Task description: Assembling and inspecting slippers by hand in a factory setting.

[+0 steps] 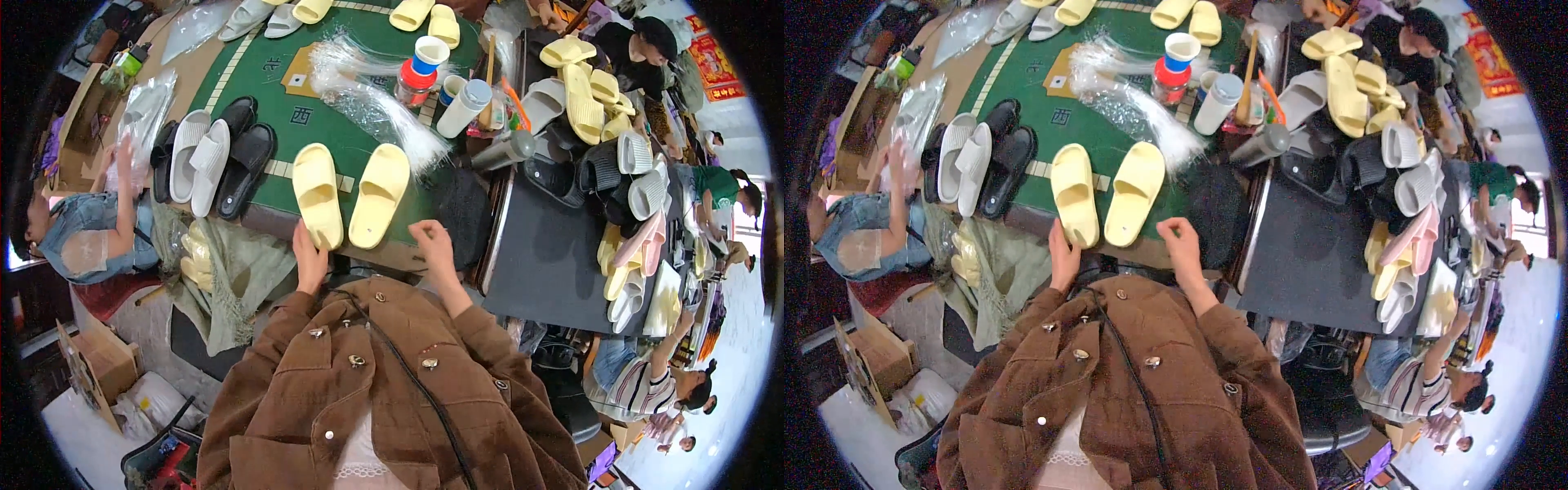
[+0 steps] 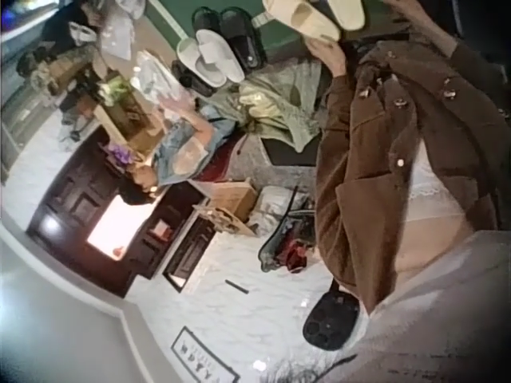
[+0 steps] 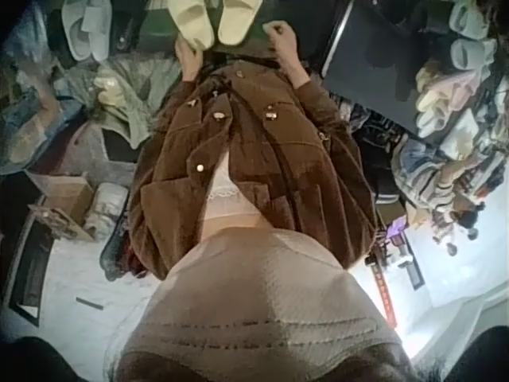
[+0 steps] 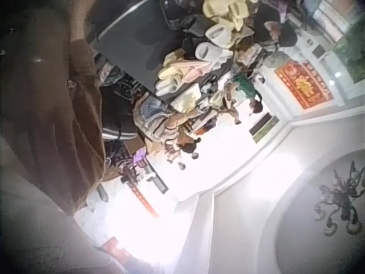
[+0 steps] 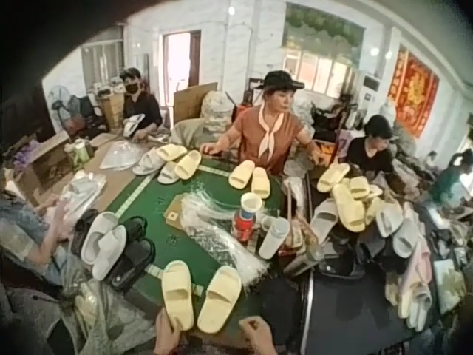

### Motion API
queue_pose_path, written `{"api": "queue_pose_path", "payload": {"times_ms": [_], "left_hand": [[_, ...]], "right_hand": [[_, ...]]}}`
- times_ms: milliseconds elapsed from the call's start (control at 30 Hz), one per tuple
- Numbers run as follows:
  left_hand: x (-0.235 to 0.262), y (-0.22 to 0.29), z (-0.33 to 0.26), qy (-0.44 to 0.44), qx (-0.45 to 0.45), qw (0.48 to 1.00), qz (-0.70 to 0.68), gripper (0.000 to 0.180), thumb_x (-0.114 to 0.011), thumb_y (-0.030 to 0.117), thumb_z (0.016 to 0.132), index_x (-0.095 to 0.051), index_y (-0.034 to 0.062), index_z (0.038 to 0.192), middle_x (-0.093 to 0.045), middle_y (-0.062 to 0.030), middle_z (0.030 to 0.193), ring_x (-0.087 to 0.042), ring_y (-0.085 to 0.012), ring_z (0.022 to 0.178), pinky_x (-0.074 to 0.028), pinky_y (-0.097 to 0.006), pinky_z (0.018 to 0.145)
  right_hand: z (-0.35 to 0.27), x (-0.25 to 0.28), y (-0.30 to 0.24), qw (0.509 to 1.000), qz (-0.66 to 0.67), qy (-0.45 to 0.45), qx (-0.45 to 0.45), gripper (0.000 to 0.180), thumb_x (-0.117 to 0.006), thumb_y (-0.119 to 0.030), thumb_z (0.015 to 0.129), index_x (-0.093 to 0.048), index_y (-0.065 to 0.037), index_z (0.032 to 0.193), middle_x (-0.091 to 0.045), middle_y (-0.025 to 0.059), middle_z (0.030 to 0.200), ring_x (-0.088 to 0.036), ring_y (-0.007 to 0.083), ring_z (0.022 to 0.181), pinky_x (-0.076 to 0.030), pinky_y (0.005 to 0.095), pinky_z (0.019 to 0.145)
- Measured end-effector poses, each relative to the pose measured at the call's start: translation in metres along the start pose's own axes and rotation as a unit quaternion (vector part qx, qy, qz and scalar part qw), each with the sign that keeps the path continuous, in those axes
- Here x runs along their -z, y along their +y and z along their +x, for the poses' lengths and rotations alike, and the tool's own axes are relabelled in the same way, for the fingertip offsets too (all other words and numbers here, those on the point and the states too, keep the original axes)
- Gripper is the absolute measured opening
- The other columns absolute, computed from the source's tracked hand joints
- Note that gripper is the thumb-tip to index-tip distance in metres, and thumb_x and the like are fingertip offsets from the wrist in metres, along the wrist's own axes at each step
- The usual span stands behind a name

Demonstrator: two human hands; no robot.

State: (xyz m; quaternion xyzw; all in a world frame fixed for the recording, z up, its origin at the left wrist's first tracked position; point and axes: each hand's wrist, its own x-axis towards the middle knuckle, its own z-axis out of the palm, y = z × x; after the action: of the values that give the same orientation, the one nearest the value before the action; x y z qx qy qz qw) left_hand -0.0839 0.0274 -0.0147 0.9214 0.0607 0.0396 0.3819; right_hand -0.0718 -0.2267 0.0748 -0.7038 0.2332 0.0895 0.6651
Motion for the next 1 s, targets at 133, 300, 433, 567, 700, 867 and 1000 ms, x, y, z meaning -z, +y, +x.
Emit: {"api": "queue_pose_path", "payload": {"times_ms": [133,300,433,567,700,867,1000], "left_hand": [[0.005,0.025,0.03,-0.024,-0.063,0.996,0.065,0.058,-0.051,0.002,0.076,-0.03,-0.0031,0.13,-0.029,-0.0283,0.13,-0.027,-0.0433,0.121,-0.024,-0.045,0.101],[-0.026,0.019,0.062,-0.172,-0.059,0.983,0.037,0.06,-0.057,0.011,0.077,-0.034,0.0079,0.133,-0.032,-0.0293,0.128,-0.032,-0.044,0.118,-0.028,-0.045,0.099],[-0.045,0.034,0.076,-0.151,-0.066,0.986,-0.025,0.069,-0.06,0.017,0.077,-0.026,0.0099,0.136,-0.035,-0.0325,0.124,-0.032,-0.0479,0.116,-0.028,-0.047,0.099],[-0.056,0.046,0.091,-0.144,-0.115,0.982,-0.051,0.049,-0.056,0.016,0.08,-0.038,0.0004,0.123,-0.044,-0.0236,0.115,-0.041,-0.0376,0.11,-0.034,-0.042,0.094],[-0.064,0.06,0.089,-0.167,-0.181,0.968,-0.052,0.043,-0.058,0.009,0.073,-0.044,-0.0011,0.112,-0.044,-0.0248,0.105,-0.043,-0.0411,0.098,-0.038,-0.044,0.085],[-0.074,0.044,0.091,-0.177,-0.174,0.967,0.051,0.039,-0.059,0.012,0.072,-0.048,-0.0014,0.107,-0.045,-0.0227,0.101,-0.045,-0.0396,0.094,-0.04,-0.045,0.08],[-0.077,0.041,0.091,-0.17,-0.156,0.97,0.071,0.037,-0.059,0.014,0.072,-0.05,-0.0014,0.104,-0.047,-0.0216,0.101,-0.046,-0.0388,0.094,-0.041,-0.046,0.079]], "right_hand": [[-0.008,0.021,0.013,0.994,0.099,-0.001,-0.043,0.012,-0.061,-0.014,0.082,-0.057,-0.004,0.086,-0.053,-0.0024,0.079,-0.046,0.0063,0.07,-0.037,0.0211,0.06],[-0.025,0.031,0.011,0.986,0.154,0.064,-0.02,0.011,-0.057,-0.015,0.087,-0.054,-0.006,0.092,-0.046,-0.0053,0.069,-0.031,0.0009,0.052,-0.024,0.0181,0.047],[-0.036,0.043,-0.008,0.951,0.304,0.025,-0.041,0.013,-0.053,-0.019,0.089,-0.055,-0.006,0.092,-0.054,-0.0001,0.083,-0.029,0.0013,0.05,-0.026,0.0185,0.048],[-0.038,0.046,-0.02,0.889,0.457,-0.007,-0.015,0.012,-0.052,-0.016,0.089,-0.056,-0.005,0.091,-0.057,0.004,0.098,-0.031,0.0024,0.05,-0.028,0.0178,0.05],[-0.044,0.05,-0.032,0.849,0.527,-0.048,-0.004,0.01,-0.052,-0.015,0.088,-0.055,-0.005,0.09,-0.056,0.0036,0.095,-0.032,0.0037,0.051,-0.03,0.019,0.051],[-0.053,0.046,-0.045,0.83,0.548,-0.097,0.022,0.01,-0.052,-0.015,0.088,-0.054,-0.006,0.09,-0.055,0.0027,0.095,-0.03,0.0038,0.05,-0.028,0.0186,0.052],[-0.058,0.045,-0.056,0.835,0.541,-0.096,0.025,0.011,-0.056,-0.019,0.086,-0.056,-0.007,0.086,-0.054,0.0009,0.091,-0.028,0.0021,0.048,-0.027,0.0177,0.049]]}}
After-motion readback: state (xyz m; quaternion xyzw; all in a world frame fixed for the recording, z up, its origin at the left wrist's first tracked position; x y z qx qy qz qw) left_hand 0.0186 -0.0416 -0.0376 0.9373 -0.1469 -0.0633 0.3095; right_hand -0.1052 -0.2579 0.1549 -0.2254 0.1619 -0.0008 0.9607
